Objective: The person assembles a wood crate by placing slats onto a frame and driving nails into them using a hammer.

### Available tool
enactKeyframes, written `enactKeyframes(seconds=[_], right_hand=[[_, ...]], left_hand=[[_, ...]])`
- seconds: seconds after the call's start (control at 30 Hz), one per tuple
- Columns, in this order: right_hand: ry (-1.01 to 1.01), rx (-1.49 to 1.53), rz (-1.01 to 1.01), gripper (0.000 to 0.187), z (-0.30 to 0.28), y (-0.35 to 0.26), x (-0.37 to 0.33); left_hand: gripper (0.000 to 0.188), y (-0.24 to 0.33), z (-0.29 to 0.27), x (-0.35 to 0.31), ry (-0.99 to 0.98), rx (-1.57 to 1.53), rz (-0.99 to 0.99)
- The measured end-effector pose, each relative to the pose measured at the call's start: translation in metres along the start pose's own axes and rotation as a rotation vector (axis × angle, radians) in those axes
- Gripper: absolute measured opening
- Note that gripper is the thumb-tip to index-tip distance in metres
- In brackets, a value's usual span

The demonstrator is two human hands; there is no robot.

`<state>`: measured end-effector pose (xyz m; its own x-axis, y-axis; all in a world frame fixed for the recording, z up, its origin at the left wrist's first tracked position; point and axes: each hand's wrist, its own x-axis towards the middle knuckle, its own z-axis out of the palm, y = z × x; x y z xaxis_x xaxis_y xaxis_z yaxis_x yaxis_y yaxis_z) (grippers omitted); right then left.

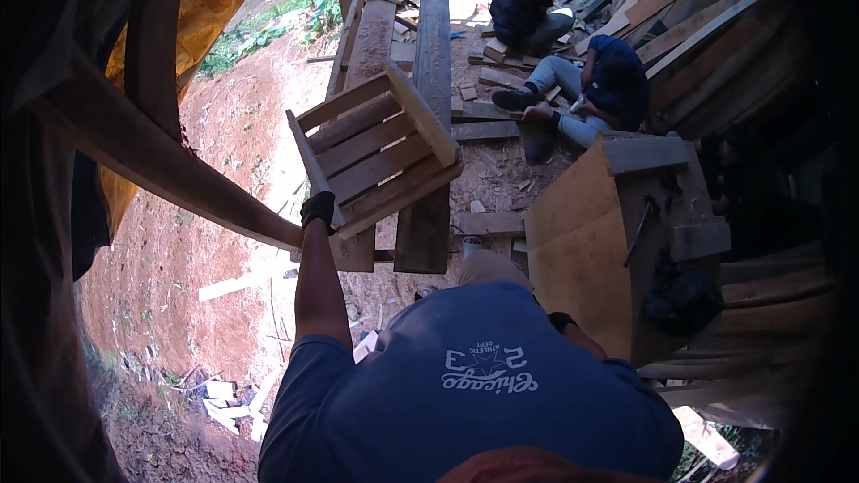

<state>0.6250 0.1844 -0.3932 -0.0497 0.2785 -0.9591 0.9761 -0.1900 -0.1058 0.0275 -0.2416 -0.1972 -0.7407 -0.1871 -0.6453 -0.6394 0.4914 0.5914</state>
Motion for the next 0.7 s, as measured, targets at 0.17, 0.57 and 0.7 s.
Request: enactKeyframes(seconds=[0.17, 0.57, 0.7], right_hand=[[0.057, -0.509, -0.16, 0.052, 0.0, 0.003, 0.009], [0.118, -0.529, -0.154, 0.071, 0.004, -0.001, 0.013], [0.105, -0.753, -0.19, 0.069, 0.0, -0.005, 0.015]], left_hand=[[0.066, -0.002, 0.0, 0.007, -0.025, 0.032, 0.023], [0.065, -0.004, 0.002, 0.013, 0.0, 0.049, 0.033], [0.064, -0.003, -0.001, 0.01, -0.002, 0.03, 0.022]])
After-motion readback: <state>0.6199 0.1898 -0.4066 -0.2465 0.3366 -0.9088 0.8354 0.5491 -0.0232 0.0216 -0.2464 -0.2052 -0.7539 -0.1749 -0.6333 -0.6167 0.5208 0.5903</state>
